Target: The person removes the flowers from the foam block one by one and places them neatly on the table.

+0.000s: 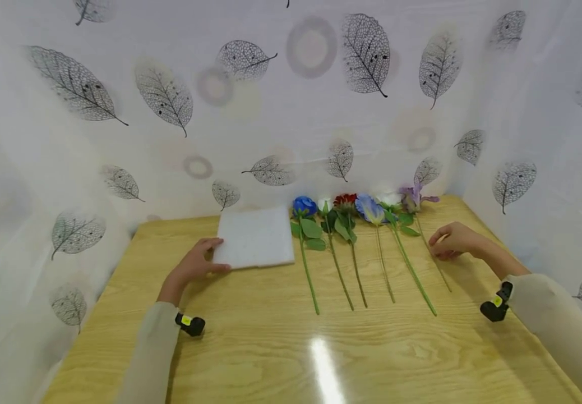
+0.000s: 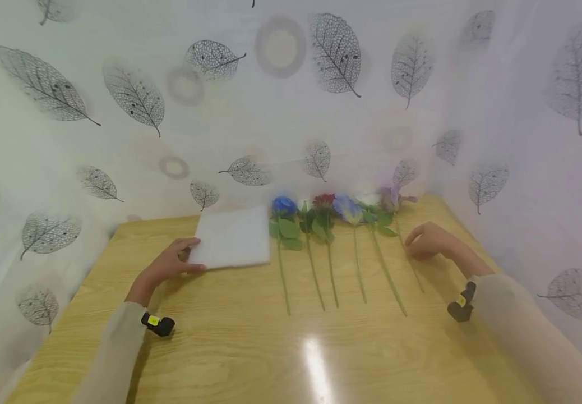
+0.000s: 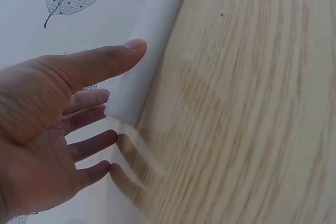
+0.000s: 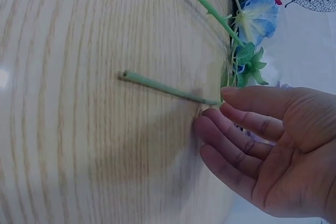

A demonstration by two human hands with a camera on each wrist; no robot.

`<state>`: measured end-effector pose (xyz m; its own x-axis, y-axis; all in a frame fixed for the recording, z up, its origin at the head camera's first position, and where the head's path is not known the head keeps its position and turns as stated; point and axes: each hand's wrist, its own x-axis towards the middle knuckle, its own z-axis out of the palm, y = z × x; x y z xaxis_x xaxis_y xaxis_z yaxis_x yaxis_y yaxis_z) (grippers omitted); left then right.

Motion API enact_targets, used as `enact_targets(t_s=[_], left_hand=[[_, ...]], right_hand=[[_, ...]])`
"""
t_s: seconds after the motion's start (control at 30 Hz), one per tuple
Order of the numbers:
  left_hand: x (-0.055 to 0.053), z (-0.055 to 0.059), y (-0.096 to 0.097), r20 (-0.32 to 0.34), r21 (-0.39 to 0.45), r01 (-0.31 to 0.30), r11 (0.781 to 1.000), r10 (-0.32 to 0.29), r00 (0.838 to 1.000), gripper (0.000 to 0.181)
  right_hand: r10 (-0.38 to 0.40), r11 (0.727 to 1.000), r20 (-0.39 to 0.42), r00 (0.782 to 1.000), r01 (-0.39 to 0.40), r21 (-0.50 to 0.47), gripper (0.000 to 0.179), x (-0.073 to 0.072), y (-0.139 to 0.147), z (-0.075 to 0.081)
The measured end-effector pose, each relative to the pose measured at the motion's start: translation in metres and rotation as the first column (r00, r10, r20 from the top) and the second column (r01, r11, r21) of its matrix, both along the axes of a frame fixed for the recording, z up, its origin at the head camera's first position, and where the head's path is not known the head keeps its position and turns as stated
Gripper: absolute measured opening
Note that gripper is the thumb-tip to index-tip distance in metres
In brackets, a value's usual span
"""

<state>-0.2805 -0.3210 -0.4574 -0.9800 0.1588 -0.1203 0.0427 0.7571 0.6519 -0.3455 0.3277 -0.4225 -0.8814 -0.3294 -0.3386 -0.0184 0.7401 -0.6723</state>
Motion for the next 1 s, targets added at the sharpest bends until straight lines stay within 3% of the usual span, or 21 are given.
enact_targets(t_s=[0.33, 0.5, 0.63, 0.83, 1.0], left_hand=[[-0.012, 0.003, -0.003, -0.019, -0.055, 0.05, 0.997, -0.051, 0.999, 0.093], [-0.012, 0.006, -0.003, -0.006, -0.058, 0.057, 0.997, -0.058, 0.998, 0.092], [-0.011, 0.012, 0.001, -0.047, -0.084, 0.065, 0.994, -0.069, 0.997, 0.083], [-0.017, 0.045, 0.012, -0.185, -0.048, 0.05, 0.998, -0.059, 0.981, 0.073], [-0.033, 0.077, 0.039, -0.288, -0.023, 0.006, 1.0, -0.012, 0.958, 0.069]], right_hand=[[0.052, 0.999, -0.106, 0.993, -0.051, 0.009, 0.041, -0.012, -0.018, 0.012], [0.068, 0.997, -0.14, 0.988, -0.071, -0.01, 0.042, -0.017, -0.035, 0.023], [0.084, 0.995, -0.178, 0.981, -0.091, -0.036, 0.042, -0.021, -0.055, 0.032], [0.071, 0.985, -0.301, 0.951, -0.114, -0.128, 0.039, -0.03, -0.092, 0.054], [0.019, 0.98, -0.434, 0.901, -0.103, -0.171, 0.037, -0.035, -0.134, 0.066]])
